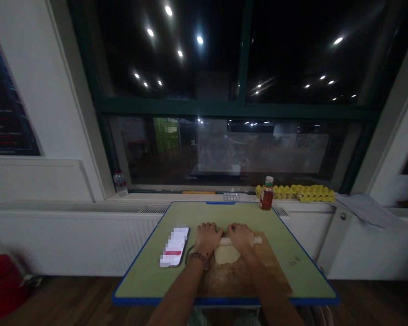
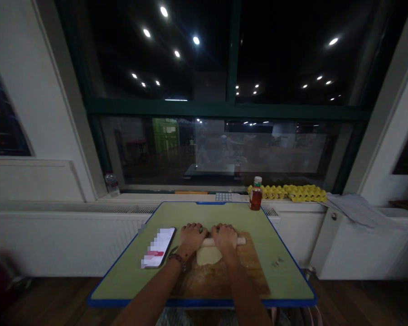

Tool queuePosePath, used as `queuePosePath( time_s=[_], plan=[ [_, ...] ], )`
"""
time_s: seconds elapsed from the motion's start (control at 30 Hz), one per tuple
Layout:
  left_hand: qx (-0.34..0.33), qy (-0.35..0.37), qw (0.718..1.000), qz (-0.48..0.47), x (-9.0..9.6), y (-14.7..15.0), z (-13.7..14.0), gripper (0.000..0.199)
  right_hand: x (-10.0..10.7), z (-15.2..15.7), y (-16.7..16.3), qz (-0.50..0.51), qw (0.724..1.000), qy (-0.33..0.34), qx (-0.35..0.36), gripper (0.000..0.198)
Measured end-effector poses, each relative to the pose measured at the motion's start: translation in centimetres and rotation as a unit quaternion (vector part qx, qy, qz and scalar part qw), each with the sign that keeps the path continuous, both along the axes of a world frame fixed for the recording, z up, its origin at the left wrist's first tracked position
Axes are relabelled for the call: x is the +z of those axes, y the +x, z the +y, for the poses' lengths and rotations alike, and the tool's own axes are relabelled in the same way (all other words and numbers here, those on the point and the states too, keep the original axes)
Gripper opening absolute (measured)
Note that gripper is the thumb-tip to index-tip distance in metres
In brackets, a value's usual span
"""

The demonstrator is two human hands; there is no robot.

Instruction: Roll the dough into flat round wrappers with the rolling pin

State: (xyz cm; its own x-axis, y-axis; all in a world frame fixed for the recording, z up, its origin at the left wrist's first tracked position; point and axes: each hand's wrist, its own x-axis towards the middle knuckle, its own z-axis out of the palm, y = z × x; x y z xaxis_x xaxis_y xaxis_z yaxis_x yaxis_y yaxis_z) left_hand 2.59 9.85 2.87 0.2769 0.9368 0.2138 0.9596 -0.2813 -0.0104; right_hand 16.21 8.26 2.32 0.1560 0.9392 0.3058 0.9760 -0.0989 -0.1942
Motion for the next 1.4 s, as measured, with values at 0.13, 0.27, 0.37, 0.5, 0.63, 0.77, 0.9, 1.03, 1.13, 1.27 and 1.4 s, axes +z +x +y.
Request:
queuePosePath(
  time_s=[0.13, 0.27, 0.37, 0.5, 0.63, 0.77, 0.9, 1.03, 1.13, 1.27, 1.4],
  plan=[
    [-0.006, -0.010, 1.000, 0.006, 0.3, 0.0, -0.3, 0.036, 0.4, -0.6, 0.0, -0.017, 1.000, -0.014, 0.004, 0.036],
    [-0.009, -0.006, 1.000, 0.002, 0.4, 0.0, -0.7, 0.038, 0.6, -1.1, 0.1, -0.035, 0.999, -0.020, 0.013, 0.036],
    [-0.010, 0.001, 1.000, -0.004, 0.3, 0.0, -0.8, 0.040, 0.7, -1.4, 0.1, -0.046, 0.999, -0.022, 0.017, 0.036],
    [-0.019, 0.011, 1.000, -0.014, 0.3, 0.0, -1.0, 0.041, 0.7, -1.5, 0.1, -0.065, 0.997, -0.021, 0.019, 0.035],
    [-0.047, 0.020, 0.998, -0.022, 0.1, -0.2, -1.3, 0.037, 0.7, -1.7, 0.1, -0.089, 0.996, -0.019, 0.025, 0.033],
    [-0.053, 0.024, 0.998, -0.028, -0.2, -0.3, -1.6, 0.036, 0.6, -1.9, 0.2, -0.108, 0.993, -0.024, 0.034, 0.034],
    [-0.047, 0.028, 0.998, -0.030, -0.2, -0.2, -1.7, 0.036, 0.5, -1.9, 0.4, -0.124, 0.990, -0.030, 0.056, 0.032],
    [-0.047, 0.024, 0.998, -0.028, -0.2, -0.2, -1.7, 0.034, 0.2, -1.8, 0.6, -0.141, 0.987, -0.031, 0.076, 0.031],
    [-0.045, 0.021, 0.998, -0.027, -0.5, -0.3, -1.6, 0.033, 0.0, -1.9, 0.6, -0.147, 0.986, -0.027, 0.078, 0.030],
    [-0.035, 0.019, 0.999, -0.021, -0.8, -0.2, -1.5, 0.036, -0.1, -1.9, 0.5, -0.145, 0.986, -0.025, 0.075, 0.032],
    [-0.034, 0.019, 0.999, -0.019, -0.9, -0.2, -1.6, 0.038, 0.1, -1.9, 0.5, -0.135, 0.987, -0.030, 0.081, 0.035]
  ],
)
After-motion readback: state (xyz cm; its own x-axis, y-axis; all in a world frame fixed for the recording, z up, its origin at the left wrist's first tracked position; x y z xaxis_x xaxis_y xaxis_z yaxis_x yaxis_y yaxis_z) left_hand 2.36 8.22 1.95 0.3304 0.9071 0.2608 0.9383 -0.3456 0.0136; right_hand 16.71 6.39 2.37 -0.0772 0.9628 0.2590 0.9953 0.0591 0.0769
